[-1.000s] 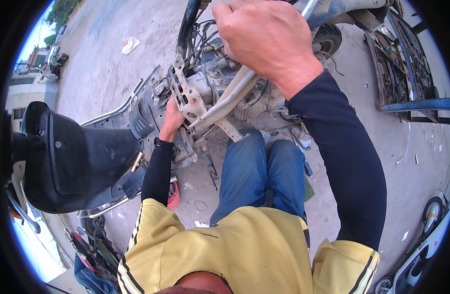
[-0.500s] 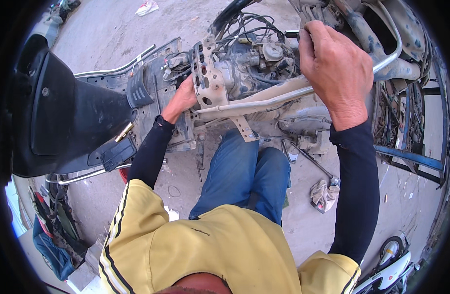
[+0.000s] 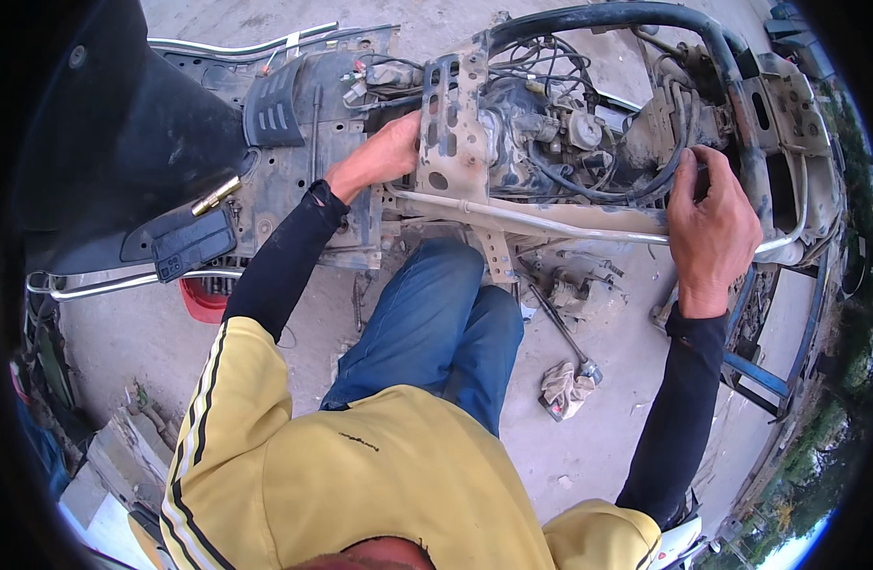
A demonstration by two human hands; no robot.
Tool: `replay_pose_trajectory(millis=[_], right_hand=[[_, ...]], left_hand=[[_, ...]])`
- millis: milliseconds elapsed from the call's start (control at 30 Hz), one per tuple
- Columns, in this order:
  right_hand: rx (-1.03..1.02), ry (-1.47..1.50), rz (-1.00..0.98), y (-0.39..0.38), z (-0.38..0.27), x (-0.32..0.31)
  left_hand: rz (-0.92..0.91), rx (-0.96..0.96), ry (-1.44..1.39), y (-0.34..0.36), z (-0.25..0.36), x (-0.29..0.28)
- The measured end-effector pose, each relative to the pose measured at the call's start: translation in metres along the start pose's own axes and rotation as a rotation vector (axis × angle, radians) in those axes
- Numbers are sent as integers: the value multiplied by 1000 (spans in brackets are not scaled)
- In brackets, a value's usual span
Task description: The person uses a socket wrench and an impact driver to remove bolts from a scooter frame. They then lift and reposition the frame to access different areas.
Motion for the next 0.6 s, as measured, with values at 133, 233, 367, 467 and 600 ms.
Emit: replay_pose_trajectory(millis=[133, 233, 367, 467, 600], right_hand=[[11, -27, -35, 4, 0, 5], [10, -28, -39, 4, 3, 7], [16, -81, -96, 2, 7, 12], [24, -85, -97, 1, 12, 13], [22, -78, -101, 1, 12, 18]], left_hand=[[64, -97, 48, -8, -3, -5], [26, -32, 165, -7, 2, -4], [46, -84, 229, -30, 17, -29], [157, -205, 215, -58, 32, -87], [477, -351, 323, -123, 40, -189]])
Point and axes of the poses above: each hand's wrist, its own y-axis towards the middle knuckle, its own x-axis out of the palm, z = x × y, the point moved 10 cm from there along y, towards the middle knuckle, and after that the axes turned 10 degrees about -y, right-handed, at the moved point
